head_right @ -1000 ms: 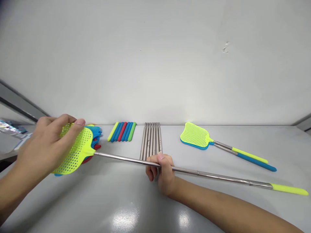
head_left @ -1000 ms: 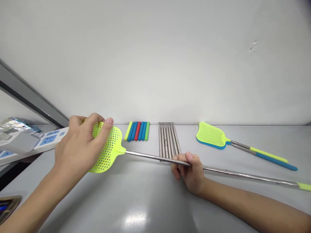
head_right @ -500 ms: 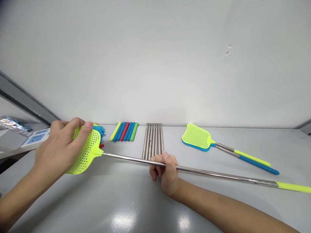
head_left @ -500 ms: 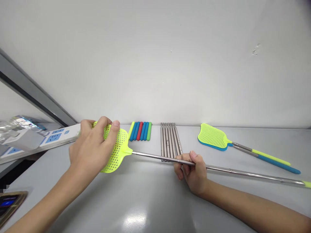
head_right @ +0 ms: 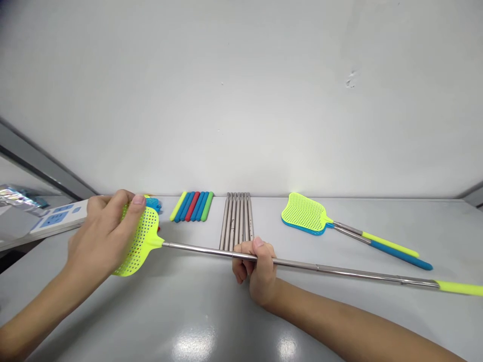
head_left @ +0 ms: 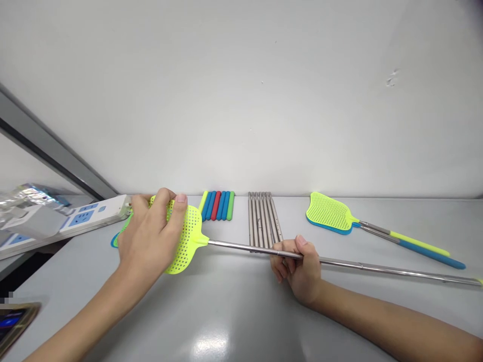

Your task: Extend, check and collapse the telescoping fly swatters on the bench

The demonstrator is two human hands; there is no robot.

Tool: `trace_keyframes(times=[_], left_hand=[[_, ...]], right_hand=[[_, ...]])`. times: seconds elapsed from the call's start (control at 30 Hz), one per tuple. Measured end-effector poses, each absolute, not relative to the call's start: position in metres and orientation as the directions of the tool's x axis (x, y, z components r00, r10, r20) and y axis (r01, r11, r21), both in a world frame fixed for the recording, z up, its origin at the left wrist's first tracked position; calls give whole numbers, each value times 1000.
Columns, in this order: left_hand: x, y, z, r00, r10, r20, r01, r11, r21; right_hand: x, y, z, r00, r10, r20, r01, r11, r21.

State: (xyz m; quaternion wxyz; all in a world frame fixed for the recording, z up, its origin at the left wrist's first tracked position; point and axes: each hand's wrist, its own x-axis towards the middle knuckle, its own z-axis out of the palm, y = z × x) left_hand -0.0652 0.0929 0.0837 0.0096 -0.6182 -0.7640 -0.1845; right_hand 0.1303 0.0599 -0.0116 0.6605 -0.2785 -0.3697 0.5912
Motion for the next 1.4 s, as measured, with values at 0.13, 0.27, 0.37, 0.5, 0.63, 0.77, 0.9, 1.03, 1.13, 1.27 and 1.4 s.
trace_keyframes(times=[0.13,0.27,0.37,0.5,0.63,0.77,0.9,1.03,1.13,1.27,1.4], left_hand=[[-64,93,83,-237,939,249,949,169,268],[-63,92,80,-244,939,243,944,172,283],[-62,90,80,-242,939,245,940,165,298],[-59,88,81,-239,940,241,938,160,306],[-56,87,83,-268,924,271,938,187,292],[-56,87,83,-268,927,263,938,189,291],[-55,86,84,-265,927,265,942,189,278],[-53,83,84,-264,928,262,944,193,268],[-52,82,83,-260,935,242,944,193,270],[-51,81,81,-249,932,264,946,177,270],[-50,80,80,-247,923,294,947,165,275]], right_hand=[[131,60,-13,31,989,143,-596,133,-792],[131,61,-13,43,990,132,-615,131,-778],[130,60,-12,52,991,122,-621,128,-773],[129,60,-10,43,991,127,-629,125,-768],[129,60,-11,42,991,126,-645,123,-754],[128,60,-13,37,990,137,-645,129,-753],[128,59,-12,28,988,150,-636,134,-760],[128,60,-11,24,991,134,-646,118,-754],[128,61,-11,16,988,153,-640,128,-758],[128,61,-11,18,986,166,-638,139,-757],[128,61,-10,20,988,155,-634,133,-762]])
